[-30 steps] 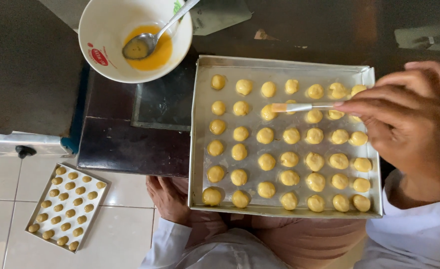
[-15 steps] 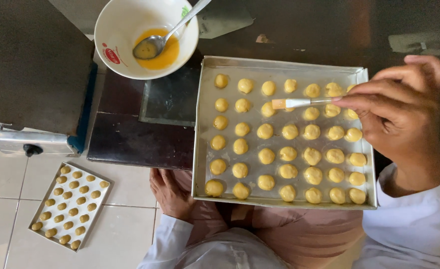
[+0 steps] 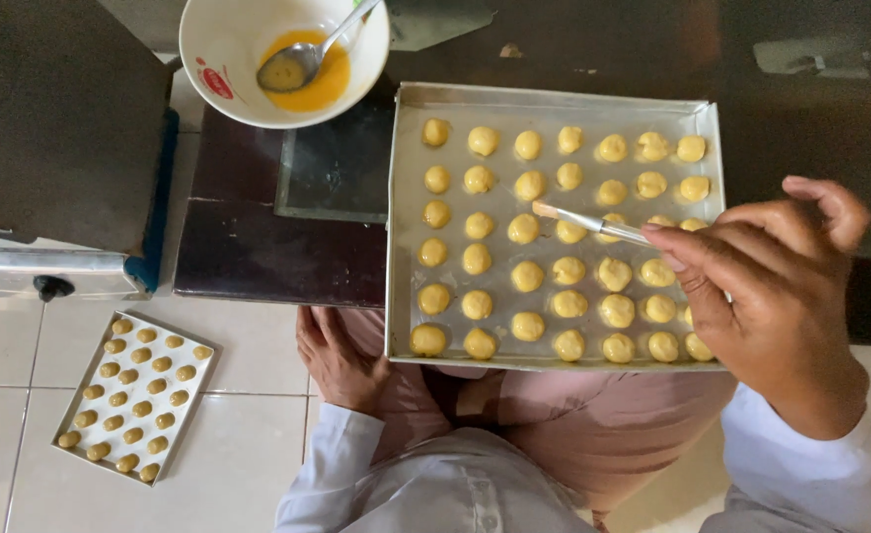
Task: Applying egg wash to small dough balls on a baking tray using a pastry brush to prepare them for baking.
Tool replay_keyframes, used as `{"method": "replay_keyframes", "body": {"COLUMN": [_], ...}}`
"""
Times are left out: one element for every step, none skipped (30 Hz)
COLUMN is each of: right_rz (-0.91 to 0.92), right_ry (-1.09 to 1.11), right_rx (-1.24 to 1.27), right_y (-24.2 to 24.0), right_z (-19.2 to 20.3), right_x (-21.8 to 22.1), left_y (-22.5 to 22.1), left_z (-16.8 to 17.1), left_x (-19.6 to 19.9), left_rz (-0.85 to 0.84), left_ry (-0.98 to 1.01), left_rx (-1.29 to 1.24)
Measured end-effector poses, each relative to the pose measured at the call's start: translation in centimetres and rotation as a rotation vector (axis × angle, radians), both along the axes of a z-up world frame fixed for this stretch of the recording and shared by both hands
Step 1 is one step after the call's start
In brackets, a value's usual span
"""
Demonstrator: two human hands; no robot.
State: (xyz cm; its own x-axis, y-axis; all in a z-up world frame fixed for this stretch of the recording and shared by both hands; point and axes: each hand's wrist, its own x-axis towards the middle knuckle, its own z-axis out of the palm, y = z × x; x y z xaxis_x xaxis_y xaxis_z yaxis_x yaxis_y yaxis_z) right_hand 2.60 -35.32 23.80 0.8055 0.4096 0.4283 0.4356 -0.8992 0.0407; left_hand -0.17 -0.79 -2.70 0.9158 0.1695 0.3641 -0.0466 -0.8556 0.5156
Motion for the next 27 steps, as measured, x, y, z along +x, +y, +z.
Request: {"method": "replay_keyframes", "body": {"right_rz": [0.002, -0.008, -0.018, -0.017, -0.014, -0.011, -0.009, -0.046, -0.082, -0.086, -0.100, -0.116, -0.122, -0.103, -0.085, -0.084, -0.043, 0.000, 0.003, 0.012, 0.020, 0.014, 0.024, 0.032, 0.025, -0.005, -0.034], "right_ry": [0.006, -0.022, -0.051, -0.054, -0.038, -0.020, -0.020, -0.043, -0.066, -0.063, -0.113, -0.165, -0.165, -0.171, -0.176, -0.179, -0.121, -0.063, -0.065, -0.020, 0.025, 0.028, 0.004, -0.026, -0.026, 0.024, 0.074], "right_rx": [-0.001, -0.059, -0.116, -0.118, -0.129, -0.142, -0.145, -0.164, -0.182, -0.186, -0.182, -0.177, -0.178, -0.173, -0.168, -0.166, -0.127, -0.091, -0.092, -0.013, 0.065, 0.064, 0.241, 0.419, 0.420, 0.512, 0.604], "right_y": [0.6, 1.1, 1.7, 2.1, 2.5, 2.8, 2.5, 2.2, 1.8, 2.2, 2.5, 2.8, 3.3, 3.8, 4.3, 4.6, 5.0, 5.4, 5.1, 4.9, 4.5, 4.2, 3.8, 3.4, 3.7, 4.0, 4.4], "right_z": [-0.4, -0.7, -1.0, -0.9, -0.9, -0.8, -0.5, -0.3, 0.0, 0.1, 0.2, 0.3, 0.0, -0.5, -0.9, -0.9, -0.9, -0.8, -0.9, -1.0, -1.1, -1.6, -2.1, -2.6, -2.5, -2.5, -2.4], "right_x": [-0.6, -1.1, -1.5, -2.1, -2.6, -3.2, -3.7, -4.2, -4.8, -4.7, -4.6, -4.5, -4.3, -4.0, -3.6, -3.8, -4.1, -4.2, -4.5, -4.9, -5.3, -5.1, -4.8, -4.5, -4.1, -3.5, -3.0], "left_y": [-0.1, -0.2, -0.2, -0.2, -0.2, -0.2, -0.2, -0.2, -0.3, -0.2, -0.2, -0.1, -0.1, 0.0, 0.1, 0.0, 0.0, -0.2, 0.0, 0.0, 0.0, -0.1, -0.2, -0.3, -0.4, -0.4, -0.4], "left_z": [0.3, 0.6, 1.0, 1.2, 1.4, 1.6, 2.0, 2.3, 2.6, 2.2, 1.8, 1.4, 1.2, 1.1, 1.0, 1.4, 1.8, 2.2, 2.2, 2.1, 1.9, 2.2, 2.4, 2.7, 2.5, 2.4, 2.3], "left_x": [-0.3, -0.2, -0.1, -0.1, -0.1, -0.1, 0.0, 0.0, 0.0, 0.0, -0.1, 0.0, -0.1, -0.2, -0.2, -0.2, -0.2, -0.2, -0.1, -0.1, -0.2, -0.2, -0.3, -0.2, -0.2, -0.2, -0.1], "left_rz": [0.002, -0.001, -0.003, -0.002, -0.001, 0.001, 0.002, 0.002, 0.001, -0.003, 0.000, 0.000, -0.006, -0.013, -0.020, -0.019, -0.015, -0.008, -0.005, -0.004, -0.002, -0.007, -0.003, -0.001, -0.008, 0.000, 0.008], "left_ry": [0.006, -0.004, -0.014, -0.017, -0.006, 0.007, 0.007, -0.001, -0.009, -0.007, -0.025, -0.044, -0.045, -0.035, -0.026, -0.029, -0.036, -0.042, -0.045, -0.039, -0.033, -0.029, -0.027, -0.028, -0.026, -0.037, -0.048], "left_rx": [-0.001, -0.011, -0.020, -0.022, -0.033, -0.044, -0.048, -0.053, -0.058, -0.061, -0.045, -0.027, -0.029, -0.033, -0.038, -0.036, -0.034, -0.034, -0.035, -0.033, -0.031, -0.032, -0.051, -0.067, -0.067, -0.055, -0.043]}}
